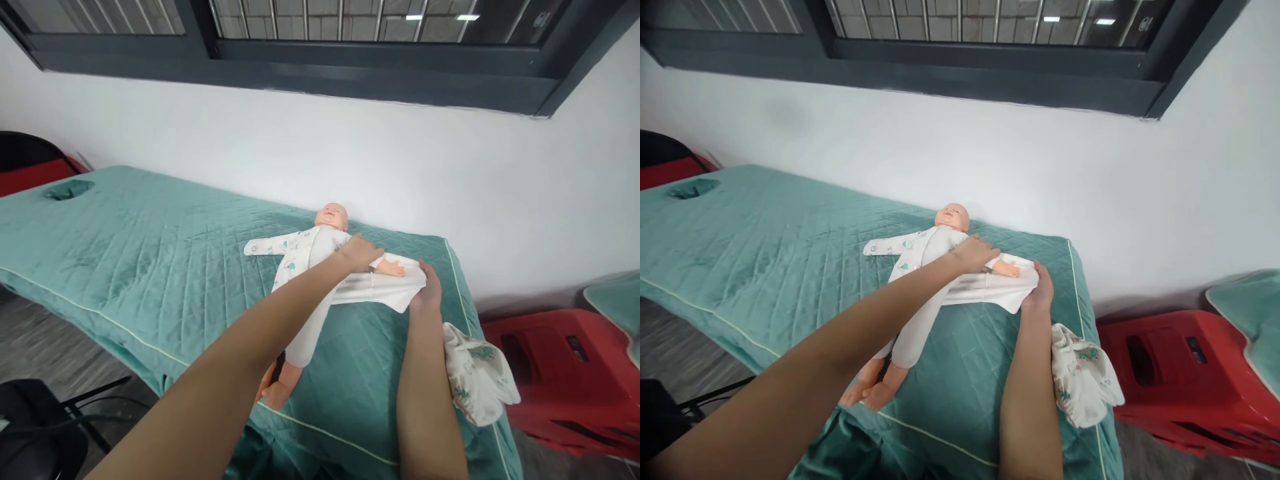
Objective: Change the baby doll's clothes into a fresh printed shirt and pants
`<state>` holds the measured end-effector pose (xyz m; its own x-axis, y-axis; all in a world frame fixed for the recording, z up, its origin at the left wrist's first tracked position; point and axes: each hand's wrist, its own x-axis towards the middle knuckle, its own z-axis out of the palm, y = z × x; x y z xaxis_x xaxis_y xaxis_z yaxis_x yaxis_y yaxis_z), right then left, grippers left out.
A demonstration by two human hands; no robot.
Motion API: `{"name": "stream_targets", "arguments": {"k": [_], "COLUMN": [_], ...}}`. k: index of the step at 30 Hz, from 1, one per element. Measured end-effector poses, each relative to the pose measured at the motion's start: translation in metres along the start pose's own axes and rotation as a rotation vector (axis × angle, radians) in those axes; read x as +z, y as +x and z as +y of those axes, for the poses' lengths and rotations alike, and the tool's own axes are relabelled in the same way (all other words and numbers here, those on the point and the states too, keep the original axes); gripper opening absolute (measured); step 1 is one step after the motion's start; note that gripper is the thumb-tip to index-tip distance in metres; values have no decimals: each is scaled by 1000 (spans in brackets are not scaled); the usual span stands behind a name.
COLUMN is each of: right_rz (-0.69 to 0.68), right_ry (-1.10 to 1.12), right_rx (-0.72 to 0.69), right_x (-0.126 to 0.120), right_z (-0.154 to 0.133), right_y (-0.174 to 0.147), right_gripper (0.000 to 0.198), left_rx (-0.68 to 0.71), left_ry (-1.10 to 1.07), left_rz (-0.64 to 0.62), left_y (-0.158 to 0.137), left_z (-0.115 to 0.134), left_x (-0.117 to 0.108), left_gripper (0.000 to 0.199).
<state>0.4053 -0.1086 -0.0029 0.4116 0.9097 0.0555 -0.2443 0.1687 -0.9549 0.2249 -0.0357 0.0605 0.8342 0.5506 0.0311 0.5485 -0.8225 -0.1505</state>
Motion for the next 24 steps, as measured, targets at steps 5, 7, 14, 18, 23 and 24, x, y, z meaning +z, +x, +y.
{"name": "stream_targets", "arguments": {"k": [5, 7, 14, 18, 23, 24], "right_rz": [-29, -39, 23, -4, -125, -146], "right_ry": [44, 52, 225, 233, 270, 266], "right_rx": [95, 110, 136, 128, 107, 104], "right_x": [-13, -18, -21, -10, 11, 16], "right_z": [-2, 0, 8, 3, -8, -10], "right_y": [2, 4, 11, 8, -5, -8], "right_gripper": [35, 38, 33, 41, 56, 60], "left_rx": [-36, -45, -79, -111, -133, -136], "left_ry": [14, 16, 31, 39, 26, 20], "left_rz": [-22, -36, -55, -66, -87, -86], "left_y": [-1, -1, 0, 1, 0, -1], "left_z": [2, 3, 0, -1, 4, 5], "left_x": [1, 4, 15, 13, 7, 6], "left_gripper": [28, 22, 21, 23, 25, 26]}}
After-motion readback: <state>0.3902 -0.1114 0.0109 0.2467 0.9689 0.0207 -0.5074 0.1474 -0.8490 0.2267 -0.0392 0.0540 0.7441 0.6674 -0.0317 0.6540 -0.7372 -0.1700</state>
